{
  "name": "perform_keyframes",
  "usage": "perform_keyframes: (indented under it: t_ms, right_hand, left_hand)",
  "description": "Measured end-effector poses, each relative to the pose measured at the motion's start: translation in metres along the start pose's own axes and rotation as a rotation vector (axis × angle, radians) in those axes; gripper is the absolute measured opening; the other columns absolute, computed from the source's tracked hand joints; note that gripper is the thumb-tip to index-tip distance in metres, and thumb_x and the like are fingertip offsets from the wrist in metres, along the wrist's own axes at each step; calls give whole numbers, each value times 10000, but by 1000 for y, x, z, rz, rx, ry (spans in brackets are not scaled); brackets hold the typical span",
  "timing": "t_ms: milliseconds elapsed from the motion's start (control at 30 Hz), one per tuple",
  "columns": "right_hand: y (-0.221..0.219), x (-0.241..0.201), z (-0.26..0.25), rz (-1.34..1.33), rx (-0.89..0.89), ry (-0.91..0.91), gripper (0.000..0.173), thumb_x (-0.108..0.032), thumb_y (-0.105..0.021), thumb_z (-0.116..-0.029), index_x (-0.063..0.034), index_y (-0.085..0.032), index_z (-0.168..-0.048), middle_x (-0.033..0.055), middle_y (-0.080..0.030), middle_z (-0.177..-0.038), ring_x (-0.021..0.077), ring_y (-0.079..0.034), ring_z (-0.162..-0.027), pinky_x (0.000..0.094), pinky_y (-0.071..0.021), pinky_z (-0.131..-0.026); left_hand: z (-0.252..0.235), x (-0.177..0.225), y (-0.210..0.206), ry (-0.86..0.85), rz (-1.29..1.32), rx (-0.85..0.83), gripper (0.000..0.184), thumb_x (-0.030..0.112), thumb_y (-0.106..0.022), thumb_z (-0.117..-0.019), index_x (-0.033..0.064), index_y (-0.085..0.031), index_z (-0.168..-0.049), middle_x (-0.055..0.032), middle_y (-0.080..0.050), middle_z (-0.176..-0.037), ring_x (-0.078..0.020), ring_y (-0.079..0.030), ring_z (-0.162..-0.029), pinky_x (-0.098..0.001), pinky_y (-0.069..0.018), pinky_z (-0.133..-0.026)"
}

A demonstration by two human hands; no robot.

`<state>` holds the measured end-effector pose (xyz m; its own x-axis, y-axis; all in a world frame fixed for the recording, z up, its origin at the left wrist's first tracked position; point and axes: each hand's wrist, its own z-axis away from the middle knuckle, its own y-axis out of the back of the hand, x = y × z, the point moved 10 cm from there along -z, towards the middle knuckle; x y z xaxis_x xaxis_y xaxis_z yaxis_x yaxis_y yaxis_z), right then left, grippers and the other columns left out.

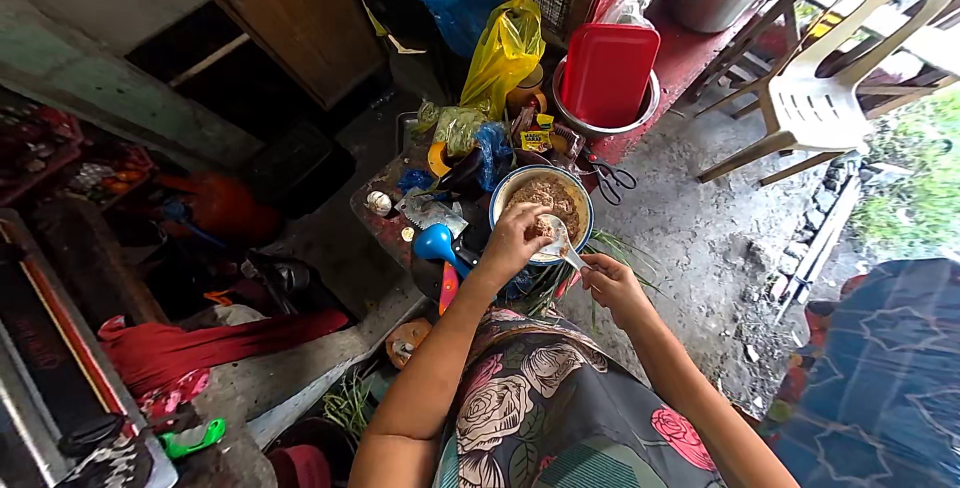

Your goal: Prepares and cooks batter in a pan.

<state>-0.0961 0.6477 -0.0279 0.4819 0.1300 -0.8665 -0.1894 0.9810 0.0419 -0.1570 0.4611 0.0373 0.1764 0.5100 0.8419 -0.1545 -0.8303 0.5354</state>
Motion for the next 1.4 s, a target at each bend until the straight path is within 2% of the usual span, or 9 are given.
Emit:
perform_keyframes:
  t_ms: [133, 367, 567, 700, 900, 1133, 1233, 1300, 1400]
  right_hand:
    - [1, 7, -3, -73, 11, 24, 249, -24, -523, -1022, 19, -625, -1245, -9, -615, -741, 6, -453, -488, 159, -363, -446]
    - [-1, 3, -6, 171, 32, 77, 265, -54, -534, -1024, 13, -636, -1259, -1, -621, -764, 8, -492, -534, 180, -415, -504]
    - [-1, 4, -5, 29, -27, -13, 264, -49, -520, -1033, 20, -609, -1271, 0, -608, -762, 19, -462, -513, 177, -376, -470]
    - [4, -1, -13, -61, -84, -1, 244, -43, -524, -1027, 24, -610, -1246, -13, -609, -745, 7, -458, -499, 160, -366, -453]
    - [2, -17, -26, 50, -197, 141, 255, -47, -537, -1001, 25, -615, -1233, -41, -635, -783, -20, -497, -538, 152, -419, -493]
    - [-27, -34, -18, 228, -366, 169, 281, -55, -534, -1005, 32, -605, -1263, -16, -646, -839, -25, -495, -560, 154, -421, -512]
    - [-47, -43, 4, 432, -390, 230, 284, -76, -545, -1010, 14, -632, -1266, 44, -687, -952, 10, -564, -652, 193, -480, -594]
    - [-66, -47, 23, 542, -437, 285, 294, -81, -541, -1010, 14, -647, -1268, 103, -717, -1085, 74, -667, -836, 265, -558, -771]
    - [-102, -39, 53, 608, -509, 330, 295, -85, -547, -1007, 7, -661, -1262, 118, -722, -1103, 112, -696, -896, 307, -578, -831]
  left_hand:
    - [2, -16, 3, 165, 6, -15, 566, 80, -848, -823, -16, -629, -1336, -232, -598, -1354, -333, -621, -1204, -462, -521, -1019]
    - [8, -15, -24, 146, -222, 46, 461, -78, -718, -865, -50, -638, -1317, -263, -614, -1291, -384, -618, -1215, -467, -518, -1040]
    - [8, 4, -39, 47, -230, 20, 440, 80, -719, -935, -28, -627, -1352, -253, -598, -1355, -399, -574, -1280, -482, -467, -1094]
    - [11, 14, -14, 26, -103, 223, 378, 81, -681, -951, 8, -662, -1322, -195, -643, -1341, -337, -604, -1273, -491, -475, -1093]
    - [42, -10, 1, 361, 167, 466, 310, 22, -644, -949, -43, -657, -1252, -211, -660, -1207, -228, -695, -1067, -350, -585, -941]
    - [90, 1, 7, 396, 28, 667, 410, 54, -724, -905, -33, -651, -1299, -218, -659, -1239, -250, -686, -1086, -369, -575, -952]
    - [114, 14, 17, 406, -150, 721, 520, 201, -821, -850, -2, -665, -1302, -240, -634, -1279, -365, -619, -1199, -488, -523, -1018]
    - [134, 15, 24, 460, -261, 738, 520, 283, -812, -862, 35, -680, -1300, -248, -618, -1306, -424, -590, -1220, -544, -507, -1013]
    - [179, 9, 37, 544, -302, 793, 400, 252, -759, -906, 47, -713, -1246, -236, -631, -1275, -424, -601, -1175, -545, -518, -963]
